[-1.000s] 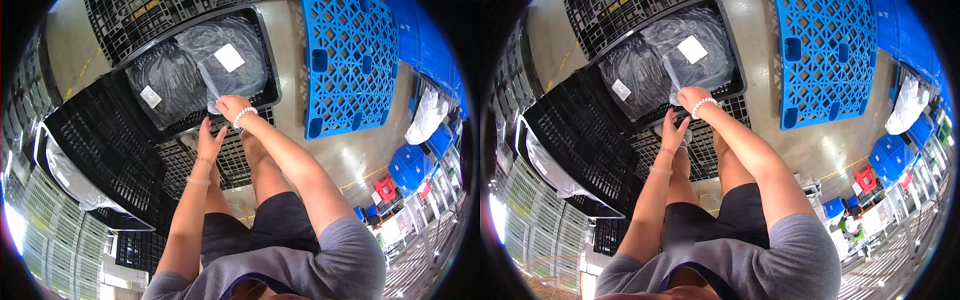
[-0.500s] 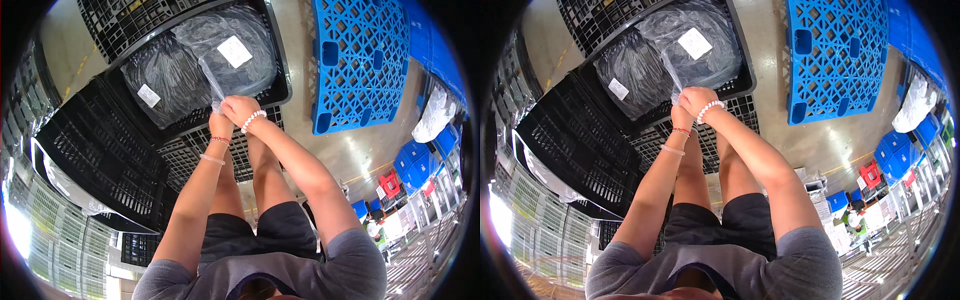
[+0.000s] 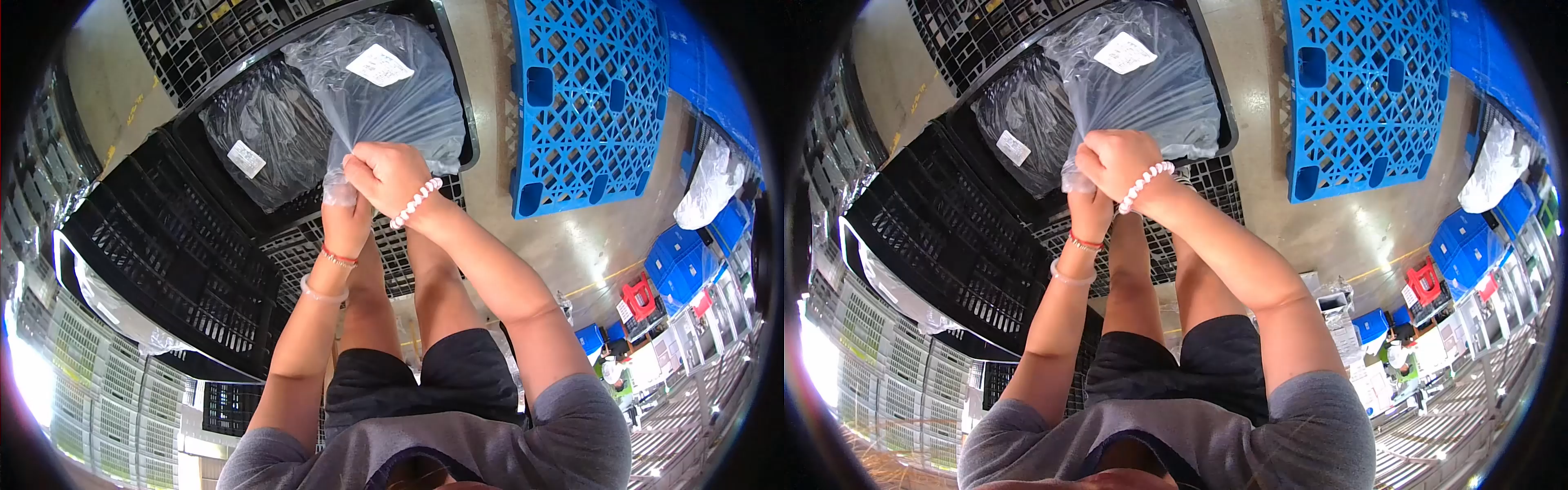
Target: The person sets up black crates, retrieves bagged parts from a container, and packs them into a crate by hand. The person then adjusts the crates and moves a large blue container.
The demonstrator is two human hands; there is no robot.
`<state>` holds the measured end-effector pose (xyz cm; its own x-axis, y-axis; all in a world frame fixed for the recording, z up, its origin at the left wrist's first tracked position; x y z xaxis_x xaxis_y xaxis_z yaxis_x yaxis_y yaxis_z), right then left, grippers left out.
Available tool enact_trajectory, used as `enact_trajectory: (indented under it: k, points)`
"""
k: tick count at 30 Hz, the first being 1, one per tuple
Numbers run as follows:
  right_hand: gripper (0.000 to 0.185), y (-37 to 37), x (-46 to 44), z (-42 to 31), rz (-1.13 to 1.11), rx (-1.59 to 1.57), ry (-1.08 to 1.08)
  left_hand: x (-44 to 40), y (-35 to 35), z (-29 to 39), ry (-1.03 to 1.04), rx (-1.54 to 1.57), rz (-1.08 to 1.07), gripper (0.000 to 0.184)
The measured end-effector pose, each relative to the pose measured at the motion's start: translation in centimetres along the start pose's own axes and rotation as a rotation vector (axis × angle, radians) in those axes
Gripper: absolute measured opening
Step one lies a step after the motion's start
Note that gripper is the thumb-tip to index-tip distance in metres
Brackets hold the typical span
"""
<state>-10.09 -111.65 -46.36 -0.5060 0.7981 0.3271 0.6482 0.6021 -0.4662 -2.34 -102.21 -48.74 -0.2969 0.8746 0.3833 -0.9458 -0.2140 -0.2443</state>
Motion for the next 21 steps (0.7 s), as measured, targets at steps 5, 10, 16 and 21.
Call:
enact_trajectory:
  k: [5,10,16,21]
  points:
    - [0.024,-3.5,0.4,-4.3,0.079,-0.154,-0.003,2.0,-2.1,6.5,0.058,-0.051,-0.075,0.015]
    - [0.009,-4.1,3.8,-9.3,-0.044,-0.452,-0.178,6.4,-5.8,10.5,0.312,-0.079,-0.105,0.026]
    - [0.023,1.7,6.2,-15.2,-0.238,-0.642,-0.302,15.6,-12.9,10.2,-0.139,-0.06,0.301,0.03]
    - [0.022,7.1,5.9,-13.9,-0.387,-0.521,-0.28,15.9,-16.3,8.2,-0.379,0.089,0.511,0.031]
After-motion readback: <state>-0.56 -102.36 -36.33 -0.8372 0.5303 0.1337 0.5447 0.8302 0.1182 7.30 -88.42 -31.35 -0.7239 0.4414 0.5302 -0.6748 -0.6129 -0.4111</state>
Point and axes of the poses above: each hand's wrist, its own x-axis away from the middle knuckle, its own y-axis out of the palm, z = x × y, the point moved 3 cm from there along -x, towards the middle knuckle, and after that the axes turned 7 degrees about x, right-handed, at the moved point
